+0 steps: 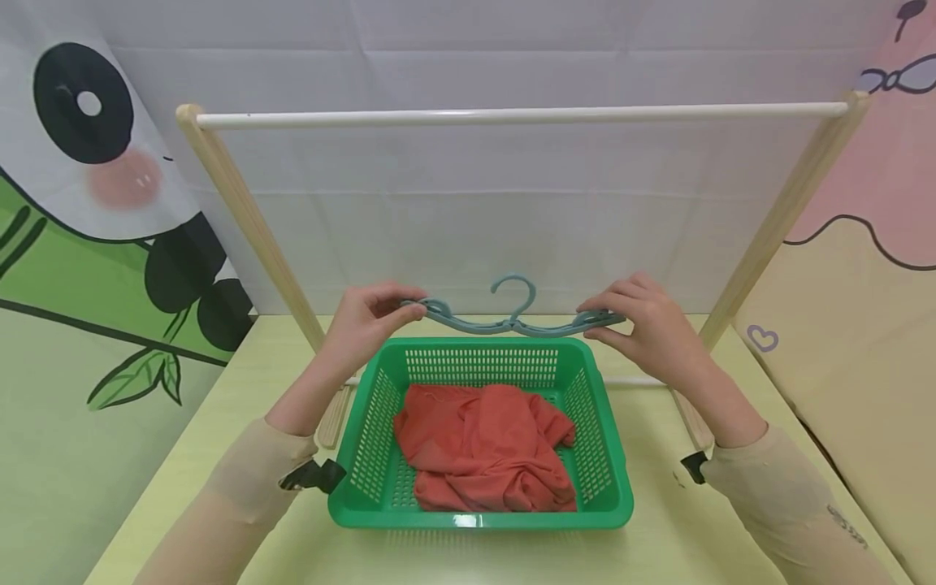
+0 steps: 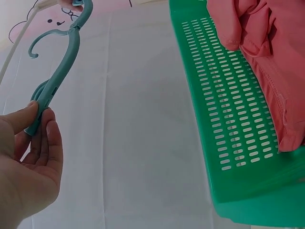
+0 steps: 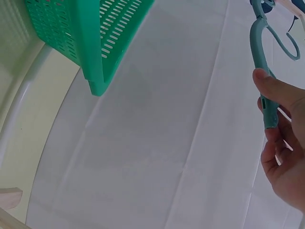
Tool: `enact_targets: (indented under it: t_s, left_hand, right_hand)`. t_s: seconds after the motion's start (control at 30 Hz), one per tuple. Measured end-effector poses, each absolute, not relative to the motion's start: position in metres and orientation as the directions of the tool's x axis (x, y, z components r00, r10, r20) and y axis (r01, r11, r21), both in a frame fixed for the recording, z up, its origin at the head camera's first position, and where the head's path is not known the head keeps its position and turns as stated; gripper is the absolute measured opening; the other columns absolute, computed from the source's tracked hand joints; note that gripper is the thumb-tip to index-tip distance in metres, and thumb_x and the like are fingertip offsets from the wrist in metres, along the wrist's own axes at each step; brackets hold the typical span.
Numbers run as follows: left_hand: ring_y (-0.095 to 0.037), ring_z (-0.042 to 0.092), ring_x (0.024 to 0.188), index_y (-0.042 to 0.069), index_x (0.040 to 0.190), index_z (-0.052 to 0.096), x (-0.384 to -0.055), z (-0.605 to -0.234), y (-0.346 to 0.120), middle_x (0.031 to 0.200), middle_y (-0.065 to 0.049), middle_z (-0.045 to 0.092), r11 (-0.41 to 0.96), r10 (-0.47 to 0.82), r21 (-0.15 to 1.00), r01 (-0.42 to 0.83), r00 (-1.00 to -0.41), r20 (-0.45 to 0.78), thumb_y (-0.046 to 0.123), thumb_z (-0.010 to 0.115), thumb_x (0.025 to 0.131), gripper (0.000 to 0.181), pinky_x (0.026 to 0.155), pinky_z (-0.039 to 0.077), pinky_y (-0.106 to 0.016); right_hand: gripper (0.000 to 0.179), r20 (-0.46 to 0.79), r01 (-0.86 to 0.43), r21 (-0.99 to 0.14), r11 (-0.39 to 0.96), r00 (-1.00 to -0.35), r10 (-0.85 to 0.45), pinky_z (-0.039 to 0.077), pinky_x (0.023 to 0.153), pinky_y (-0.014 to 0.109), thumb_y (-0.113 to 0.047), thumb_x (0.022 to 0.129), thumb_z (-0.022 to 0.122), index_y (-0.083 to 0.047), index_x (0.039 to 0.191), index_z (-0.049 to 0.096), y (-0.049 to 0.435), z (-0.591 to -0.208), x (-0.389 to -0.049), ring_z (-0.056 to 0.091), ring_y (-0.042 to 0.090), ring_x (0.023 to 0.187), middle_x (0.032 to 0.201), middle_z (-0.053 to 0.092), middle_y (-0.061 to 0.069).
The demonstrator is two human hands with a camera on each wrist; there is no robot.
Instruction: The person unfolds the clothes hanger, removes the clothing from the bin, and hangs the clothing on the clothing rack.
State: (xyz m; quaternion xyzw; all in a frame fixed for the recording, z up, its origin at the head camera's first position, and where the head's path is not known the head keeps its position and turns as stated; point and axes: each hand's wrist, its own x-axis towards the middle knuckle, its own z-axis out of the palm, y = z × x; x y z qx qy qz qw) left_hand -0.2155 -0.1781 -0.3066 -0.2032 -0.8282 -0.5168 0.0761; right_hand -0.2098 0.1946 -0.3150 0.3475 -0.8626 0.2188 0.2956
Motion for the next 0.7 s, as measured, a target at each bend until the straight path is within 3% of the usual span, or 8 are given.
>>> enact_targets:
  t_s: [0.2,0.43,0.7]
  left_hand:
    - [-0.002,0.068,0.090,0.006,0.118,0.071,-0.218,-0.309,-0.180,0.100,0.000,0.074,0.369,0.226,0.857,0.360,-0.929,0.293,0.020,0.070,0.093,0.029,0.086,0.055,-0.021]
    - [-0.012,0.068,0.096,0.007,0.121,0.069,-0.218,-0.314,-0.179,0.090,0.013,0.072,0.280,0.194,0.919,0.278,-0.954,0.230,0.025,0.070,0.093,0.033,0.095,0.053,-0.025]
    - [-0.016,0.069,0.095,0.008,0.115,0.069,-0.222,-0.318,-0.177,0.094,0.013,0.071,0.312,0.277,0.911,0.269,-0.943,0.183,0.022,0.072,0.091,0.028,0.091,0.055,-0.031]
  right_hand:
    - [0.039,0.704,-0.721,-0.193,0.666,-0.574,-0.418,0.038,0.072,0.023,-0.006,0.070,0.087,-0.014,0.107,0.077,0.195,-0.317,-0.210,0.052,0.015,0.086,0.088,0.071,0.001]
    - [0.041,0.765,-0.726,-0.248,0.641,-0.553,-0.331,0.037,0.071,0.020,-0.004,0.067,0.088,-0.010,0.106,0.078,0.193,-0.317,-0.210,0.050,0.017,0.081,0.081,0.069,0.005]
    - [0.040,0.787,-0.721,-0.292,0.628,-0.554,-0.270,0.034,0.066,0.017,-0.003,0.069,0.087,-0.011,0.107,0.078,0.189,-0.313,-0.208,0.047,0.018,0.078,0.080,0.068,0.005]
